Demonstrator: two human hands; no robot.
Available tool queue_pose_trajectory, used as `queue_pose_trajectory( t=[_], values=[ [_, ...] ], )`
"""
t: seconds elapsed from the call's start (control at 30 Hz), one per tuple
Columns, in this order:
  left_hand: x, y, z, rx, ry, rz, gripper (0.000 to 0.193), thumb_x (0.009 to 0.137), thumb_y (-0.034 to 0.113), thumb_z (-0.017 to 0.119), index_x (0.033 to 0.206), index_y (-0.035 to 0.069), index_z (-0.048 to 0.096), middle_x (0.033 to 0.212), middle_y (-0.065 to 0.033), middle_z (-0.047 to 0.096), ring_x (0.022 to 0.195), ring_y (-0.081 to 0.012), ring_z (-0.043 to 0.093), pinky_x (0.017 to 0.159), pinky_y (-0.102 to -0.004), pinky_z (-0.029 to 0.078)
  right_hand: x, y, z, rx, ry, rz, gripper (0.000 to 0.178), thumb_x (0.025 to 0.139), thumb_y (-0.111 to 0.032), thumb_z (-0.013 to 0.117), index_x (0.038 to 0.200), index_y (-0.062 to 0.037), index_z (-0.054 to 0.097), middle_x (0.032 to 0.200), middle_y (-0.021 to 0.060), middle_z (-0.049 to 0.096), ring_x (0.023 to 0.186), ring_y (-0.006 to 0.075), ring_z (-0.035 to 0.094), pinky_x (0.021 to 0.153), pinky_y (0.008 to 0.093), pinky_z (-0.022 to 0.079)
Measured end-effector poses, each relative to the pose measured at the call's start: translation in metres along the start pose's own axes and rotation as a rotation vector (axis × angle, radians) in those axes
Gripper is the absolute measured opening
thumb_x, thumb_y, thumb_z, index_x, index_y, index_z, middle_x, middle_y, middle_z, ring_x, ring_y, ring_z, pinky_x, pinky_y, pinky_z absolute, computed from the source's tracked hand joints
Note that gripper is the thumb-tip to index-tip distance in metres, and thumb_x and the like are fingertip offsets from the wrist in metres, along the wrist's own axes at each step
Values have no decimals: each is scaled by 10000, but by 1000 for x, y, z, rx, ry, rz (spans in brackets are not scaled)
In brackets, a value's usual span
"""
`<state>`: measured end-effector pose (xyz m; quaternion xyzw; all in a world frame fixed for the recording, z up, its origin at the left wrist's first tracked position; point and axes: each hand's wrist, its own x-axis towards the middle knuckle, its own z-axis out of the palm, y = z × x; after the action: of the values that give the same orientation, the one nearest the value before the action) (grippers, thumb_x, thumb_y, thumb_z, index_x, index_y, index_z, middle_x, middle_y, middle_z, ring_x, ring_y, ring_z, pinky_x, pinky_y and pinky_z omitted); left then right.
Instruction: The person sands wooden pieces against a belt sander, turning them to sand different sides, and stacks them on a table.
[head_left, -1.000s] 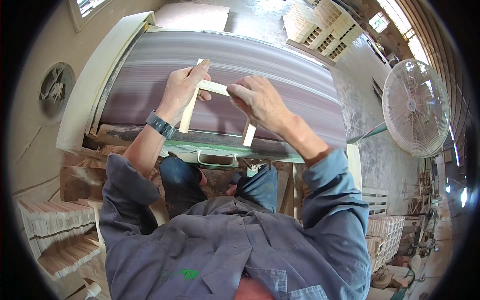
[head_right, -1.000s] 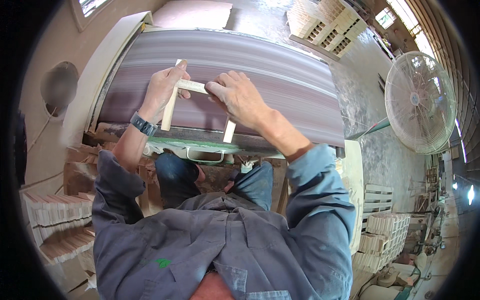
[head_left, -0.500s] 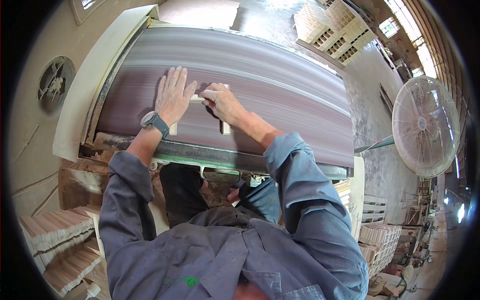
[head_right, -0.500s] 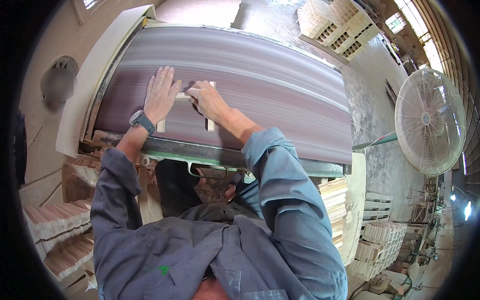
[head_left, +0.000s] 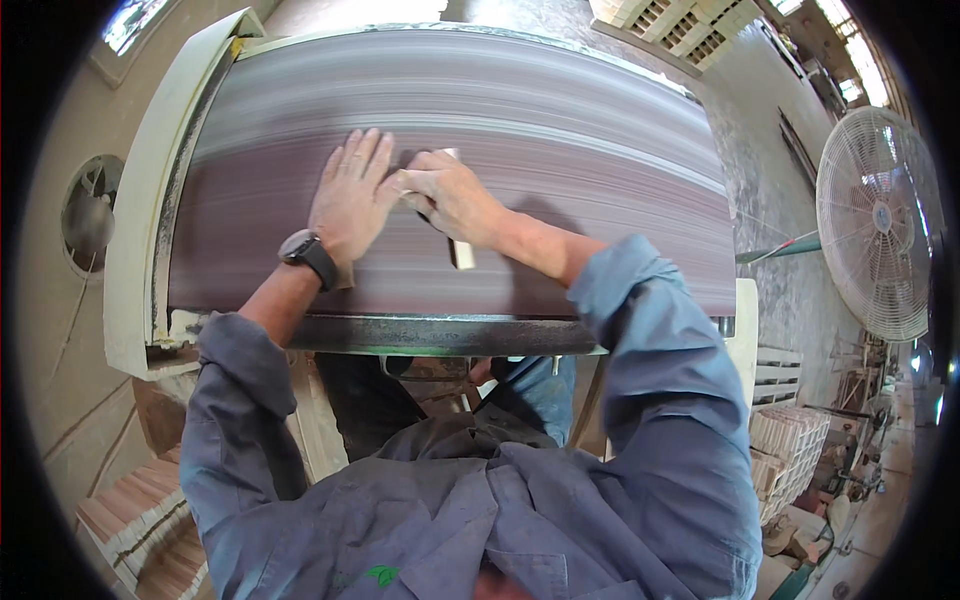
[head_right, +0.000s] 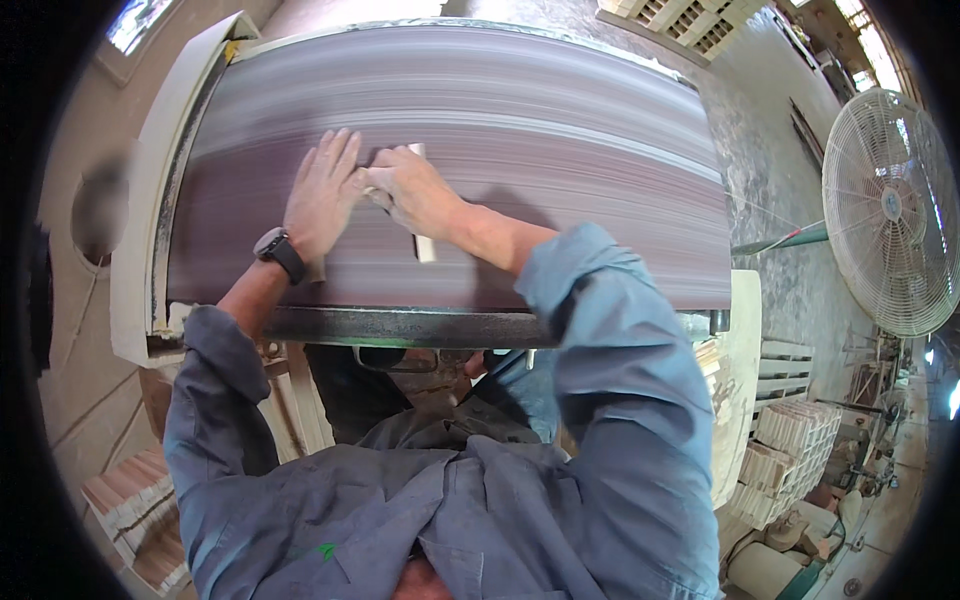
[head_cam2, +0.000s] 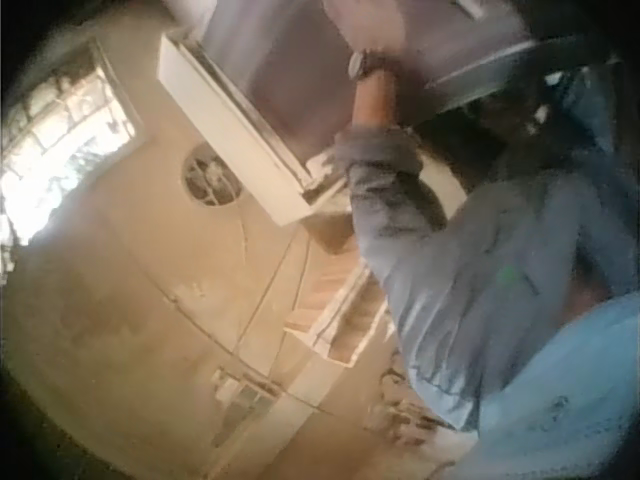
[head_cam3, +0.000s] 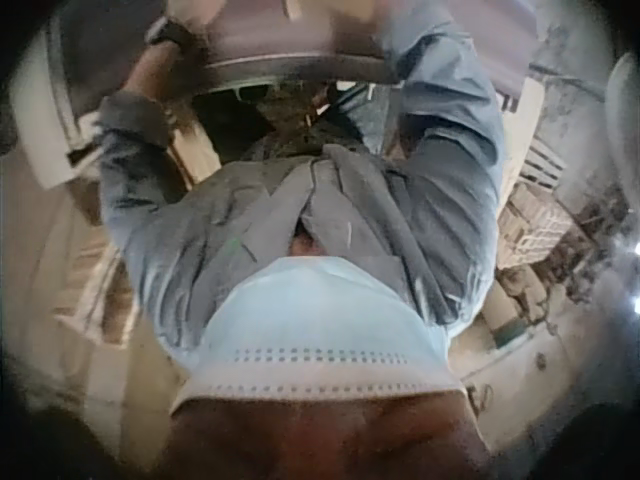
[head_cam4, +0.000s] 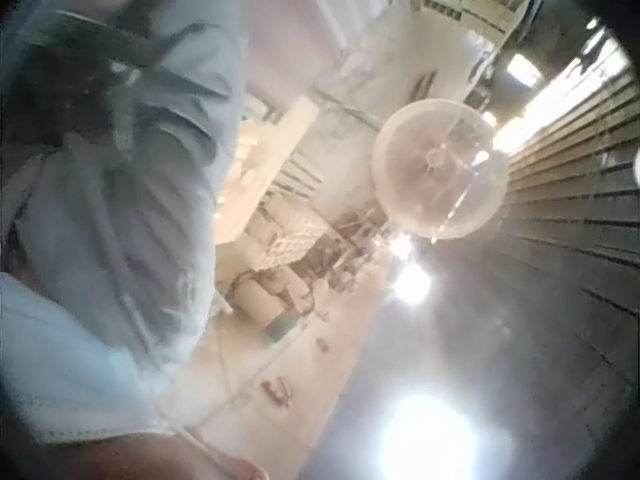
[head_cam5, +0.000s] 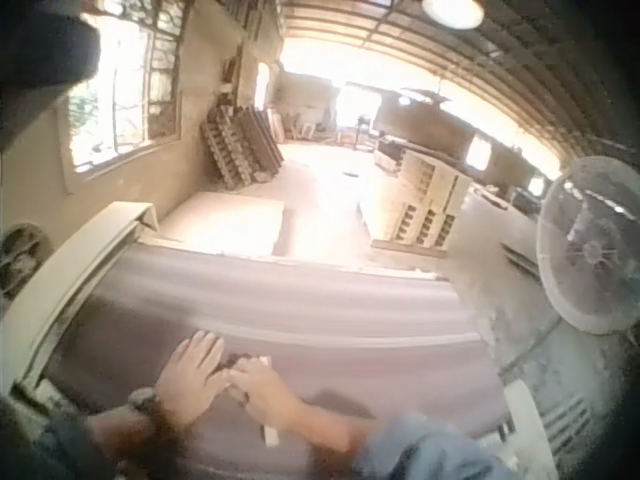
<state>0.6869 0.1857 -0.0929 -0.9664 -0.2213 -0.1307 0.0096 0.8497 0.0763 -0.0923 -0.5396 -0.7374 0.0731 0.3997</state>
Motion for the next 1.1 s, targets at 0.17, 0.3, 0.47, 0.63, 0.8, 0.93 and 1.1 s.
queue_pose_trajectory(
  t=[0.17,0.3,0.47,0.63,0.8,0.93,1.1],
  values=[
    [15,56,-7,-120,-14,77,601,1025,411,345,1481,19,324,1522,-207,326,1438,-356,255,1169,-466,198,-46,-2,-44,15,-44,133,130,855,-41,639,982,-61,657,877,83,583,874,268,542,797,383,432],
    [43,55,4,-141,-7,129,632,1019,444,343,1473,4,327,1517,-218,330,1439,-363,250,1175,-462,192,-42,22,-46,-13,74,68,82,812,-14,612,883,-49,632,853,88,555,838,292,505,767,401,426],
    [67,45,12,-192,-47,106,660,1013,474,344,1465,-6,336,1516,-224,330,1442,-352,249,1186,-450,183,-35,35,-47,17,83,166,52,798,-12,612,843,-37,619,836,92,556,841,299,513,765,406,429],
    [92,65,18,-240,-7,182,678,1012,497,333,1471,-2,330,1523,-208,329,1447,-335,244,1190,-437,181,-50,47,-72,-33,139,158,91,805,-26,629,894,-35,645,840,105,565,856,314,526,780,418,434],
    [102,108,23,-217,-2,237,634,1015,435,359,1478,5,310,1521,-208,330,1446,-339,246,1188,-441,186,-82,37,-103,-102,103,260,124,841,-57,648,964,-49,649,888,107,574,885,311,531,807,416,430],
    [92,139,27,-285,11,275,703,1002,529,328,1470,5,335,1515,-215,343,1438,-346,266,1184,-448,196,-112,11,-119,-144,75,346,104,857,-70,645,961,-70,652,917,104,575,892,308,529,819,417,414],
    [41,157,12,-498,-2,311,683,1003,523,313,1475,31,349,1527,-208,331,1446,-326,260,1192,-435,180,-139,-41,-113,-215,13,347,118,890,-143,653,975,-62,648,879,93,564,855,287,529,792,400,419]
  ],
)
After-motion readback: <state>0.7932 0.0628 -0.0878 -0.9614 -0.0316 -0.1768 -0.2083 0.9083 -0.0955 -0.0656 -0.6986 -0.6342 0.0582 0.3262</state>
